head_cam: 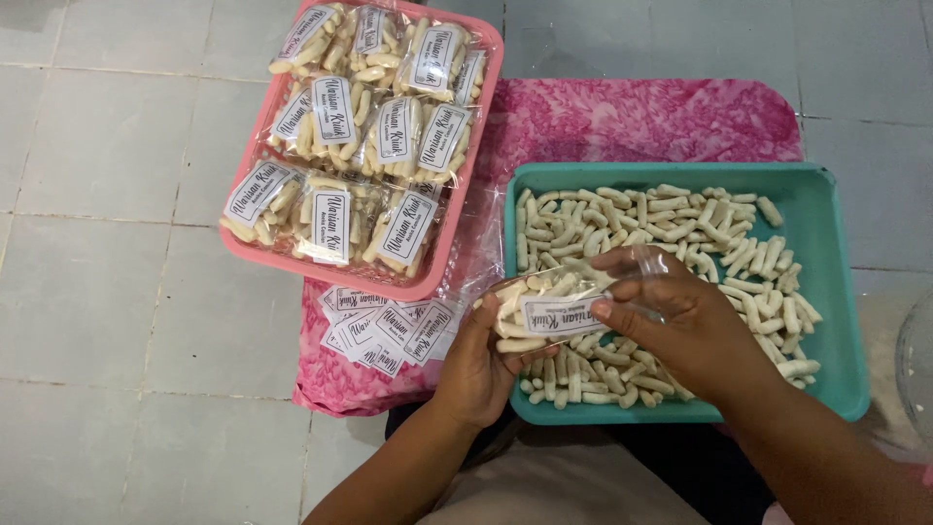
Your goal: Packaging small snack items into plastic bags by hand and using a spoon
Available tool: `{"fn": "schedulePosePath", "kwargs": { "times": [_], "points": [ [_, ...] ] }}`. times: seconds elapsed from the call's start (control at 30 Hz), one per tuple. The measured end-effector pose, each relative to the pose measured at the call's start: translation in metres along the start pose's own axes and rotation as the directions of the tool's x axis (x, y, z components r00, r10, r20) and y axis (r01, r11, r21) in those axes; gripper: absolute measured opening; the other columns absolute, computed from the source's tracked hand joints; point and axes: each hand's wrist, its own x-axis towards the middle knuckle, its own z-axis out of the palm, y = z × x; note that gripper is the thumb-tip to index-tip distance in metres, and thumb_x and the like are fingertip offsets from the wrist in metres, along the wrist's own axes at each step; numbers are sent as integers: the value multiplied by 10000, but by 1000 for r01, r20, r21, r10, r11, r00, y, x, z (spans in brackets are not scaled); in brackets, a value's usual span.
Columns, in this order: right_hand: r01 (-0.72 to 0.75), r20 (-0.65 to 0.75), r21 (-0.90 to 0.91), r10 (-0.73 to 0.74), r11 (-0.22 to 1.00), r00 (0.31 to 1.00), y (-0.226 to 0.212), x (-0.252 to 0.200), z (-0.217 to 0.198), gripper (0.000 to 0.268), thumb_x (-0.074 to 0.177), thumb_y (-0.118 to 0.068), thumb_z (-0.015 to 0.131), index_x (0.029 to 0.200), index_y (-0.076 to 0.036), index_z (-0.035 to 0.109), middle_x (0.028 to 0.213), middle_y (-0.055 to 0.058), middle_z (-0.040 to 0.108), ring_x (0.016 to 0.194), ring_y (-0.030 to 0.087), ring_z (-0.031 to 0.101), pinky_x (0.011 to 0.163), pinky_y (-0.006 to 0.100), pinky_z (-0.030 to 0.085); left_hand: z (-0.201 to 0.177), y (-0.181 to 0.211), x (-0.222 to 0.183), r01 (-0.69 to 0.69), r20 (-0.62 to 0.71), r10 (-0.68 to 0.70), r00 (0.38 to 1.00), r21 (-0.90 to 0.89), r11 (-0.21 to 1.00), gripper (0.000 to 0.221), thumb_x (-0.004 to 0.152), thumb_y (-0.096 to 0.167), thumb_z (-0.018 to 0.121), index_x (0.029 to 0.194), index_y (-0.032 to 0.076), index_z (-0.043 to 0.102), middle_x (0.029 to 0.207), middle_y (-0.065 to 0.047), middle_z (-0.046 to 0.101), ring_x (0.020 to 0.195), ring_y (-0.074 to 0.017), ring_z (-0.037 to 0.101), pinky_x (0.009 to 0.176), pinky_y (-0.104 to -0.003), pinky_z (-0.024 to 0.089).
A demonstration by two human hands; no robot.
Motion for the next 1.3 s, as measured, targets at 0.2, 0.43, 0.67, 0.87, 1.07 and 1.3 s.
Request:
{"fn": "schedulePosePath", "kwargs": {
  "times": [0.2,0.43,0.67,0.87,1.07,1.3],
  "points": [
    [-19,-7,-96,18,995,1000,-13,-4,6,246,842,-223,731,956,-21,815,1380,56,668,1223,193,660,932,368,595,0,-2,-1,4,-37,-5,999,-14,1000,601,1042,382,481,1410,-93,463,1229,-270,657,950,-286,720,756,-328,643],
    [29,-21,-27,-29,999,999,5,-5,5,126,844,-183,766,829,-58,778,1343,81,661,1183,196,647,897,349,540,1,-6,0,13,-41,-12,999,32,999,634,1035,392,492,1400,-125,465,1175,-290,669,934,-305,733,752,-321,665],
    [74,-55,-111,-80,991,995,5,-9,8,213,854,-187,742,950,-6,796,1380,56,609,1088,182,659,840,307,566,-5,-14,-2,9,-32,-9,999,18,1000,525,1008,287,600,1327,-122,524,1111,-247,711,914,-278,745,769,-326,659],
    [171,-44,-127,-178,977,983,3,-10,6,177,883,-194,720,904,-37,800,1355,90,609,1260,216,577,926,346,522,4,-13,-6,101,-91,-88,992,148,984,460,918,88,695,1324,-72,549,1116,-208,716,948,-267,738,805,-319,645],
    [218,-229,158,-179,963,957,12,-18,4,430,846,-91,623,1266,-68,533,1466,113,503,1211,228,537,938,384,534,8,-14,-9,44,-6,-44,999,94,995,528,927,41,696,1425,-20,532,1175,-157,704,997,-226,711,817,-297,615],
    [133,-164,513,-56,848,985,60,-25,19,212,962,-23,570,1155,-22,657,1289,147,668,1189,259,625,1039,428,521,34,-17,-8,107,-12,-106,994,112,988,686,845,66,742,1477,40,477,1281,-184,642,1165,-307,647,993,-406,563]
  ]
}}
